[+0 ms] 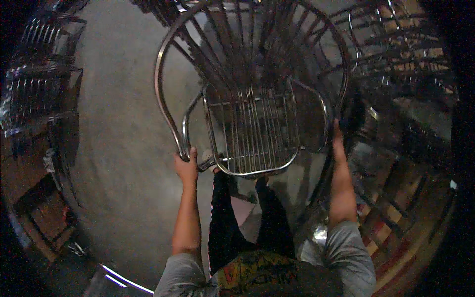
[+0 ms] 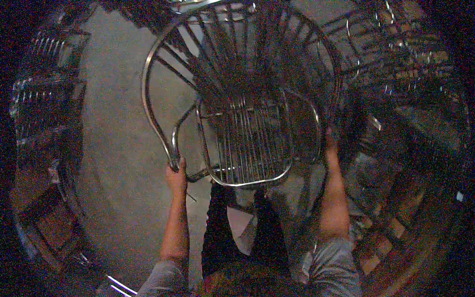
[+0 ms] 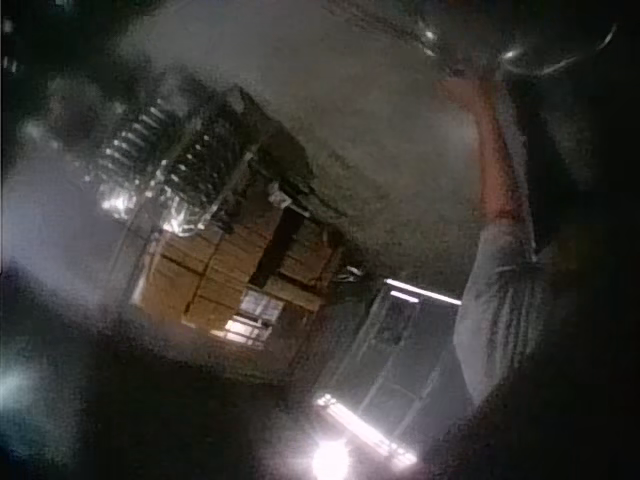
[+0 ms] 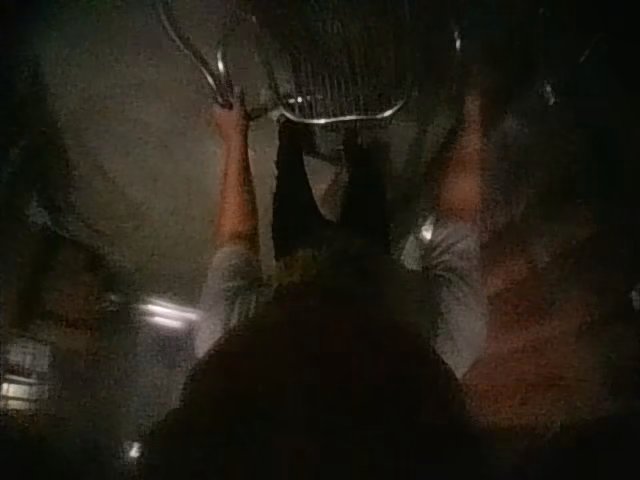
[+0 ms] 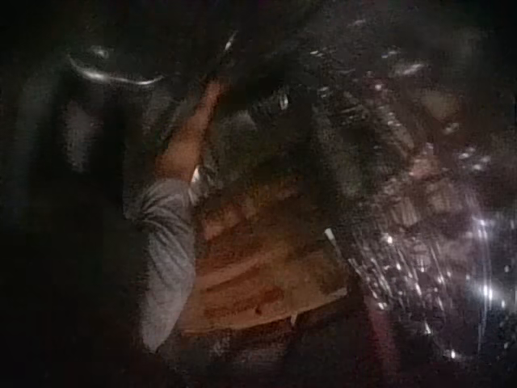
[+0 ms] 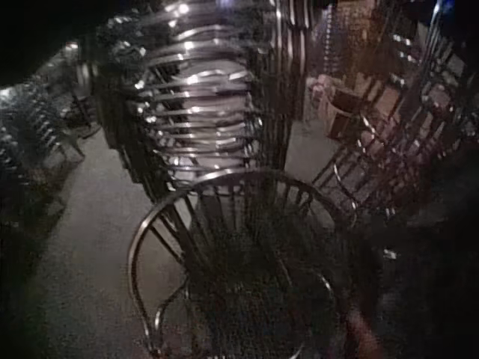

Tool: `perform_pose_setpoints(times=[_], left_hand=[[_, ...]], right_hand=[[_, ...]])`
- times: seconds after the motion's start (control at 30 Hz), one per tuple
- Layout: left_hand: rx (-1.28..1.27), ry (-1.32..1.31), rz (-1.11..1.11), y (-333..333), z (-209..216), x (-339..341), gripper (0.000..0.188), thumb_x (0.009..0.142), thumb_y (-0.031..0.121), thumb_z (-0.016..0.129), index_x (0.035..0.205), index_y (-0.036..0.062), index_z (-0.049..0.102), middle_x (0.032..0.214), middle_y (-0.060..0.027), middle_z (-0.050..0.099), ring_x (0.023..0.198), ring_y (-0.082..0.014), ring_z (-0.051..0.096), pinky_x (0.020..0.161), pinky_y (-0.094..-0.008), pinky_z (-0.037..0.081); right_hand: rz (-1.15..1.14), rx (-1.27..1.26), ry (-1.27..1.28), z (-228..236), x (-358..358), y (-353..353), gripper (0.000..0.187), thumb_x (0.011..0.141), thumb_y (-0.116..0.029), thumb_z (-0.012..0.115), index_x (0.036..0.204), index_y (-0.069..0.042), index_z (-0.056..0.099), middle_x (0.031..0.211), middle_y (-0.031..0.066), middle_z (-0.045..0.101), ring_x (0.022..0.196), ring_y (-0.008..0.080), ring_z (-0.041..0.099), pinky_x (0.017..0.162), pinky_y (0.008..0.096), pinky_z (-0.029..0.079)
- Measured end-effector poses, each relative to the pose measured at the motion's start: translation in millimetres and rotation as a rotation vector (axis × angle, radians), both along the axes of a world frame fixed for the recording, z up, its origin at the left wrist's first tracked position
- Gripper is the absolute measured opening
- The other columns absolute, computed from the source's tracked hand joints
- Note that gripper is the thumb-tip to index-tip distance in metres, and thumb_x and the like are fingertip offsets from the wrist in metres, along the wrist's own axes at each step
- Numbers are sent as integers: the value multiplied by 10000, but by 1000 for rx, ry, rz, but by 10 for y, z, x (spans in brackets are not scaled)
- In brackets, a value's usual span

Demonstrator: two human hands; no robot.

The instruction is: The person assembles a metal chair by inserting multiple metal rods into the seat frame one by one. After completing the assembly, the person lifts the chair and stacks it on top of other finished chairs.

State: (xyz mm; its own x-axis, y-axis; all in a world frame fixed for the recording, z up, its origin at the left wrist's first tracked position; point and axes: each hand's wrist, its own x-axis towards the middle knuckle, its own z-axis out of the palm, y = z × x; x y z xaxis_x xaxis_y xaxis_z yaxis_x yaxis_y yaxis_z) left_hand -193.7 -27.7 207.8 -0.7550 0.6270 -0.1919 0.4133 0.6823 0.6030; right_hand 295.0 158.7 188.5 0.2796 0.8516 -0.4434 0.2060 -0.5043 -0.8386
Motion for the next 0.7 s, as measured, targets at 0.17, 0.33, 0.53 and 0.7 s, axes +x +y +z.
perform_pose_setpoints(times=[0.17,0.33,0.53,0.7], left_hand=[[113,-304,260,-72,118,-187,438,741,344,787,900,-36,639,771,-112,663,675,-189,602,647,-336,480],[106,-326,363,-743,966,-673,374,719,256,811,905,-14,630,767,-59,639,652,-126,579,605,-286,470],[418,-306,510,-1676,2185,-1429,321,750,187,772,952,5,602,743,-26,604,608,-96,552,549,-249,447],[415,-79,652,-2253,2881,-2288,273,768,181,757,884,19,570,657,13,530,544,-73,477,492,-230,383]], right_hand=[[-42,34,-89,94,55,-3,573,887,-563,564,980,-4,645,895,61,614,780,158,540,743,310,443],[-58,-53,-103,1242,-400,-632,385,931,-430,563,957,-57,656,826,12,596,734,147,531,664,310,448],[326,90,-214,2055,-1367,-967,383,935,-393,555,1016,-26,630,842,13,586,732,159,512,638,337,419],[345,126,119,2465,-3008,-901,416,909,-407,564,811,-11,644,718,-18,549,655,130,456,594,321,378]])
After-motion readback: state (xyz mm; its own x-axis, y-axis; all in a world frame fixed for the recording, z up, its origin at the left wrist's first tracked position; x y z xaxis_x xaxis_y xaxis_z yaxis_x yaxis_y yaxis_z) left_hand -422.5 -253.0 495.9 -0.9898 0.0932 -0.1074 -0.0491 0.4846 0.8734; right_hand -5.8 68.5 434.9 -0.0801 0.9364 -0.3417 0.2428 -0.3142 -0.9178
